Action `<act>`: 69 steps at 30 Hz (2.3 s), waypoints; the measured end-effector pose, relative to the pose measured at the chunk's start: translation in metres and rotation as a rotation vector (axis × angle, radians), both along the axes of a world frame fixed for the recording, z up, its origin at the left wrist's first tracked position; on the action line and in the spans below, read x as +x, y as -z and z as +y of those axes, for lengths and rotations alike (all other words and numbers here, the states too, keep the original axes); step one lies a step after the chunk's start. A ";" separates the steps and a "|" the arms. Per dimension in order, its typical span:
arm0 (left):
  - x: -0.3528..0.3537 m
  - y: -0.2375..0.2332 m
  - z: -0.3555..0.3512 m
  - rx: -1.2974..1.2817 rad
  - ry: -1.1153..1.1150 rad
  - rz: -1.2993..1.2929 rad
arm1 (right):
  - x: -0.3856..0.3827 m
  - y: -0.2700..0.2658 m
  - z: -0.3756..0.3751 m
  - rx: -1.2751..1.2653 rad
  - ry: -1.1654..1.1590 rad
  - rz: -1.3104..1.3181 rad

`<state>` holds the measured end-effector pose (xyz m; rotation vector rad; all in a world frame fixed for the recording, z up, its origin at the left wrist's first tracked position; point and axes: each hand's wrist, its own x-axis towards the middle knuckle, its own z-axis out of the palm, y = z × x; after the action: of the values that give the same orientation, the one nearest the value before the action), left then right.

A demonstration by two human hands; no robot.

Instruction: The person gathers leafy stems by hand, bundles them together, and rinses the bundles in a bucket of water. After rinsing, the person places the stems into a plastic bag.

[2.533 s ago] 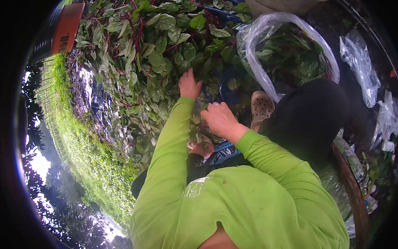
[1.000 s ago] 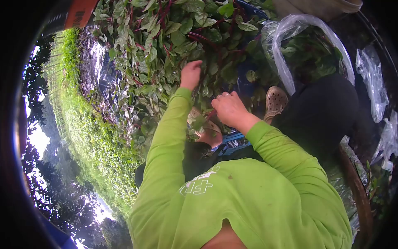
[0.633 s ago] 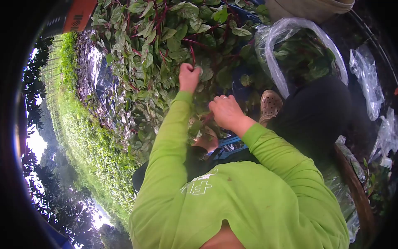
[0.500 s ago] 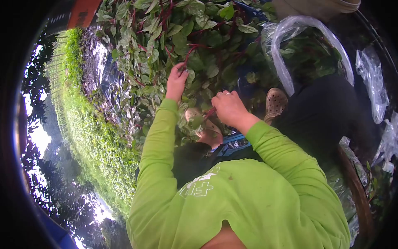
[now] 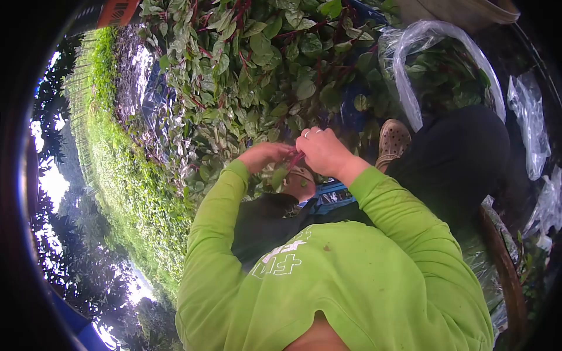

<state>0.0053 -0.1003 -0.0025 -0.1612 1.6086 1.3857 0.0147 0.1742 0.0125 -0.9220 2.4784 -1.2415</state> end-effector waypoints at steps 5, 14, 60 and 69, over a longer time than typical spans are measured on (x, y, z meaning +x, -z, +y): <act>-0.034 0.104 -0.005 -0.770 -0.006 0.516 | -0.003 -0.005 0.002 0.032 -0.007 -0.058; -0.035 0.133 0.007 -0.946 -0.095 0.698 | 0.002 0.010 0.006 0.120 -0.020 -0.021; -0.002 0.066 -0.080 -1.638 -0.868 0.470 | 0.013 0.013 0.005 0.277 -0.060 -0.019; -0.048 0.106 0.054 -0.896 0.091 1.179 | 0.016 0.022 0.003 0.285 -0.046 0.063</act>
<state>-0.0422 -0.0465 -0.1090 0.2715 3.0872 0.5204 0.0308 0.1772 -0.0100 -0.9480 2.5772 -0.8265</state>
